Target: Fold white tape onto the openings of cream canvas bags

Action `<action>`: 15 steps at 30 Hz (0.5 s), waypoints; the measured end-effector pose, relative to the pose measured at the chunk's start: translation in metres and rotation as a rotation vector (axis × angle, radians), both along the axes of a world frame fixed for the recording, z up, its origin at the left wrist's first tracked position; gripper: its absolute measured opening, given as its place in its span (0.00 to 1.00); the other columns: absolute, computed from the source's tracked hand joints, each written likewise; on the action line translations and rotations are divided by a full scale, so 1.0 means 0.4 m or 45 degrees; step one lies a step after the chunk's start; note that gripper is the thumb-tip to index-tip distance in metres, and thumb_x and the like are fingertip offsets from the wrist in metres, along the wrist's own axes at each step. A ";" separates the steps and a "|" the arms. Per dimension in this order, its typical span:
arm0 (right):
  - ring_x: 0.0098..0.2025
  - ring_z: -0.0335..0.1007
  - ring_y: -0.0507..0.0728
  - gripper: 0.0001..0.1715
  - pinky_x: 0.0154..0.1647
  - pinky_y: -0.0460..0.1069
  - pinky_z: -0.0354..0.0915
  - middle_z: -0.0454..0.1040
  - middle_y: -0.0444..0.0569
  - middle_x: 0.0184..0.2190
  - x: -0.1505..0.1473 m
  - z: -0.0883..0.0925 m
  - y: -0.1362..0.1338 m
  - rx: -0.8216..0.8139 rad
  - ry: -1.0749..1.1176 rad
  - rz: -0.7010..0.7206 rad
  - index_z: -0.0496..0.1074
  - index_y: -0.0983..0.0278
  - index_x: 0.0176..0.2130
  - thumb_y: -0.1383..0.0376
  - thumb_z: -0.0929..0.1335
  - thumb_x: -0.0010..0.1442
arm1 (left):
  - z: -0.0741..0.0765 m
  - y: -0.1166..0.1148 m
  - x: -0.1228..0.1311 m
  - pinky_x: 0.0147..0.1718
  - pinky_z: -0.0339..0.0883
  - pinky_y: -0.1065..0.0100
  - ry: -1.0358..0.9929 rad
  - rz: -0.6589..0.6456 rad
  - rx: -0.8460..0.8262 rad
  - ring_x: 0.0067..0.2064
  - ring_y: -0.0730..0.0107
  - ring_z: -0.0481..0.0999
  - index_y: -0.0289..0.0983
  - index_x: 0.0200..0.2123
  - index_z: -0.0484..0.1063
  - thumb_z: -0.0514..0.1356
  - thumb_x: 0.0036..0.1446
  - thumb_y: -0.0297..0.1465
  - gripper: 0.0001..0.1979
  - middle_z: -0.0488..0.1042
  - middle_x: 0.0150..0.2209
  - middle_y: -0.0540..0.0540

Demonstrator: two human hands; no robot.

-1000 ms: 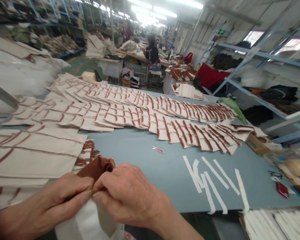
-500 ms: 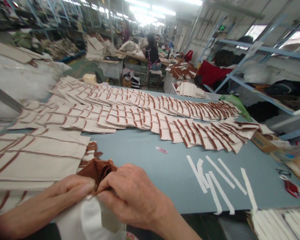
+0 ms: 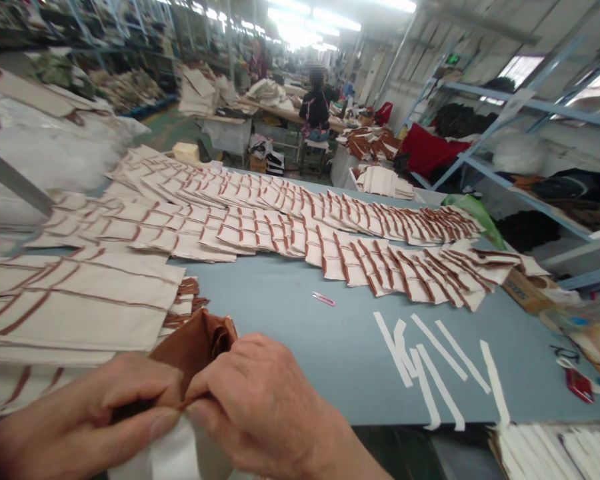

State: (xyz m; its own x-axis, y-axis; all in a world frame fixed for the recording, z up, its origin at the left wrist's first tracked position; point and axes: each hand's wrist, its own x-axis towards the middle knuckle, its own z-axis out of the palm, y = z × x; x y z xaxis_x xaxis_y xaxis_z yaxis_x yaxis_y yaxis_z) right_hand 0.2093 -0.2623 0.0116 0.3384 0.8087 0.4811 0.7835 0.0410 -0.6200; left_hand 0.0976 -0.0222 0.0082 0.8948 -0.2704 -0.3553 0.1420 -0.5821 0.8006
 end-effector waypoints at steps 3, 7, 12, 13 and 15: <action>0.33 0.77 0.55 0.17 0.44 0.52 0.69 0.83 0.45 0.31 -0.012 0.008 0.000 0.029 -0.146 -0.021 0.75 0.60 0.42 0.64 0.63 0.85 | -0.030 -0.031 -0.029 0.29 0.51 0.65 -0.242 0.073 0.119 0.29 0.70 0.60 0.42 0.28 0.58 0.56 0.70 0.34 0.16 0.60 0.26 0.56; 0.33 0.77 0.54 0.10 0.43 0.52 0.68 0.84 0.43 0.31 -0.007 0.005 -0.004 0.032 -0.098 -0.021 0.75 0.60 0.41 0.68 0.67 0.78 | -0.087 -0.073 -0.050 0.25 0.45 0.63 -0.692 0.163 0.260 0.24 0.73 0.54 0.42 0.27 0.52 0.51 0.68 0.29 0.16 0.56 0.22 0.58; 0.30 0.74 0.55 0.12 0.43 0.54 0.67 0.81 0.42 0.29 0.024 -0.027 -0.011 0.088 0.085 -0.056 0.73 0.58 0.37 0.55 0.72 0.71 | -0.095 -0.083 -0.059 0.27 0.49 0.64 -0.714 0.155 0.304 0.25 0.72 0.56 0.42 0.28 0.51 0.50 0.71 0.33 0.17 0.56 0.23 0.58; 0.29 0.73 0.55 0.15 0.43 0.54 0.66 0.80 0.42 0.28 0.027 -0.034 -0.013 0.099 0.088 -0.059 0.73 0.58 0.37 0.52 0.72 0.71 | -0.089 -0.081 -0.059 0.28 0.51 0.64 -0.692 0.150 0.295 0.25 0.72 0.58 0.42 0.28 0.51 0.51 0.71 0.34 0.17 0.57 0.24 0.58; 0.29 0.72 0.55 0.18 0.43 0.54 0.66 0.79 0.41 0.27 0.027 -0.047 -0.015 0.101 0.076 -0.057 0.72 0.58 0.36 0.49 0.73 0.71 | -0.074 -0.078 -0.055 0.28 0.53 0.66 -0.661 0.160 0.266 0.26 0.73 0.59 0.42 0.28 0.51 0.51 0.69 0.34 0.16 0.57 0.24 0.58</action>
State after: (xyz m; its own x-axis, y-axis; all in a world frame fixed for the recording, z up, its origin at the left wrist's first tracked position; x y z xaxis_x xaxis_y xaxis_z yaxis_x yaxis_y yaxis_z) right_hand 0.2200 -0.2683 -0.0072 0.4034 0.7522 0.5211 0.7476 0.0574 -0.6617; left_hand 0.0756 -0.0534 -0.0214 0.9870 -0.1216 0.1052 -0.1608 -0.7398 0.6534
